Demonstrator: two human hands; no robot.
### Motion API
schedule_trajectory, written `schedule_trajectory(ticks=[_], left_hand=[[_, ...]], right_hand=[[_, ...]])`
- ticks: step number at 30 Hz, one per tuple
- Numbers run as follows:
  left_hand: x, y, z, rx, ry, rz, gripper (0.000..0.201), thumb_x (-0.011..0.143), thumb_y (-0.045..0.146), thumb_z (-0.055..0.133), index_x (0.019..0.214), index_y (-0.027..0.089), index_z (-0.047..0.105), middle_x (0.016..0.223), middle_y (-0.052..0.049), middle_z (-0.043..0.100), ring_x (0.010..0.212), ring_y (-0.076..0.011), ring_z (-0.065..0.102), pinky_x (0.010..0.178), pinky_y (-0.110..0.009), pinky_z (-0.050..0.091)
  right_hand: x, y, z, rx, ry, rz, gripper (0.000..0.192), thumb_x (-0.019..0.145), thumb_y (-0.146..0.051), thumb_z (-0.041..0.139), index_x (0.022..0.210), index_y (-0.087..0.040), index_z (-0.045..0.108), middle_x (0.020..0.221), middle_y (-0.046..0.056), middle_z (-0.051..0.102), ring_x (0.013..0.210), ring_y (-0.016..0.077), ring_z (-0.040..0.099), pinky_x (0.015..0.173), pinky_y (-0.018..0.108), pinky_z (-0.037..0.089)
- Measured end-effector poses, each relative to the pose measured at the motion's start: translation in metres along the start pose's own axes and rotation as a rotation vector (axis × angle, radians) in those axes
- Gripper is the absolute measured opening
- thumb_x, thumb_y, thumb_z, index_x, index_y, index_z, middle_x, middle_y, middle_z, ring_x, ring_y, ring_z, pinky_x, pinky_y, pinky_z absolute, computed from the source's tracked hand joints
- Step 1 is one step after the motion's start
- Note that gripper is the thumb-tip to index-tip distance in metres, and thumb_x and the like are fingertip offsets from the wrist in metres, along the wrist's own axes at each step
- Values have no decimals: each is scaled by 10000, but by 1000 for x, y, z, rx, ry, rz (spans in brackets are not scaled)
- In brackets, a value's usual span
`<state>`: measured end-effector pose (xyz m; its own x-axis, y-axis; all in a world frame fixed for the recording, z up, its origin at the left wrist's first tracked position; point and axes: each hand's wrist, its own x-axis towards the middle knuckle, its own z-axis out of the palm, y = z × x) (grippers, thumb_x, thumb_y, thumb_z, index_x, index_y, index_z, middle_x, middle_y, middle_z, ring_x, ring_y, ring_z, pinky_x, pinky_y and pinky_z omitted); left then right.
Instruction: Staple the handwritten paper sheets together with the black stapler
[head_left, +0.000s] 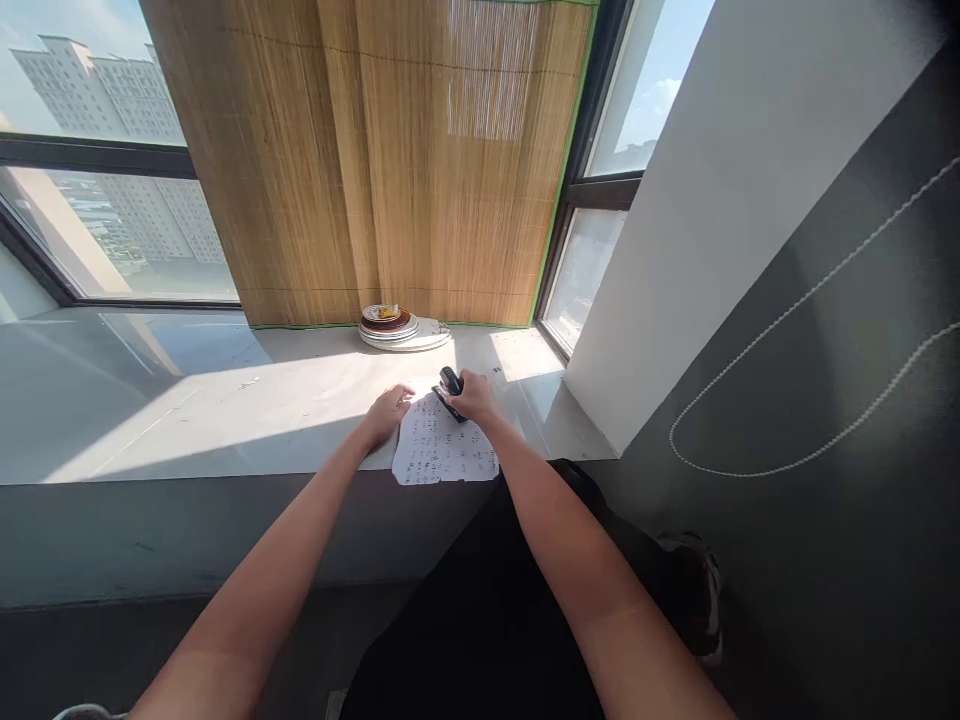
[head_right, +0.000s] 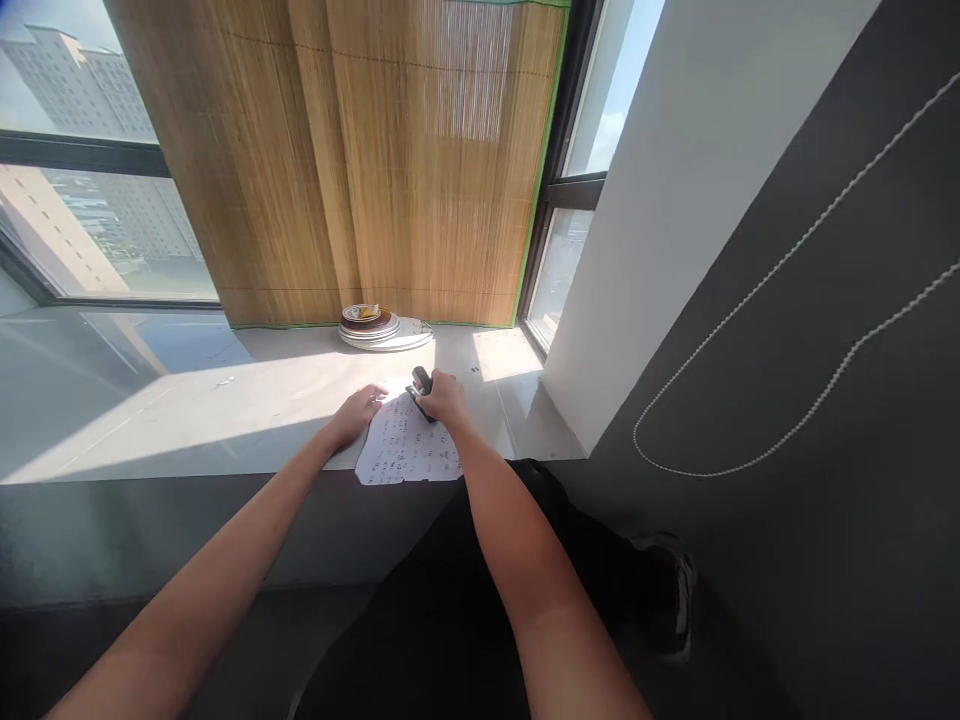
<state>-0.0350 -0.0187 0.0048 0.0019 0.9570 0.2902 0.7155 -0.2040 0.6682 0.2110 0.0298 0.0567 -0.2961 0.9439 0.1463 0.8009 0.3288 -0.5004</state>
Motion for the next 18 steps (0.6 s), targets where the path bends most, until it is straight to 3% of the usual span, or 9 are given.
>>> schedule_trajectory(ticks=[4, 8, 12, 15, 18], left_hand=[[8, -2, -2, -50, 149, -147, 261, 818, 191, 546, 1048, 221, 665, 1212, -145, 772, 1225, -339, 713, 1128, -493, 561], [10, -1, -4, -59, 134, -125, 255, 755, 161, 538, 967, 239, 656, 1158, -111, 759, 1214, -321, 720, 1138, -480, 567], [9, 1, -3, -54, 138, -116, 253, 713, 143, 543, 927, 229, 648, 1136, -124, 734, 1216, -326, 722, 1146, -489, 563], [9, -1, -2, -7, 126, -94, 259, 700, 139, 552, 922, 228, 651, 1150, -136, 729, 1220, -344, 724, 1158, -512, 548], [9, -6, -1, 43, 100, -74, 280, 708, 143, 555, 949, 235, 666, 1203, -134, 729, 1255, -352, 707, 1160, -530, 540]], right_hand=[[2, -8, 10, -77, -77, -69, 354, 851, -326, 825, 1149, -212, 673, 1154, 107, 774, 1027, 281, 736, 713, 299, 516], [4, 4, 0, -40, -214, 7, 364, 896, -339, 808, 1213, -199, 697, 1192, 124, 784, 1029, 278, 760, 688, 292, 525], [3, 32, -21, -2, -247, 148, 336, 903, -300, 803, 1209, -178, 736, 1174, 152, 793, 1008, 296, 778, 705, 317, 558], [2, 48, -29, 47, -277, 127, 336, 887, -320, 820, 1187, -187, 750, 1168, 149, 797, 988, 301, 777, 693, 322, 563], [4, 53, -30, 77, -235, 86, 383, 905, -501, 841, 1129, -200, 763, 1093, 126, 802, 955, 288, 768, 706, 314, 564]])
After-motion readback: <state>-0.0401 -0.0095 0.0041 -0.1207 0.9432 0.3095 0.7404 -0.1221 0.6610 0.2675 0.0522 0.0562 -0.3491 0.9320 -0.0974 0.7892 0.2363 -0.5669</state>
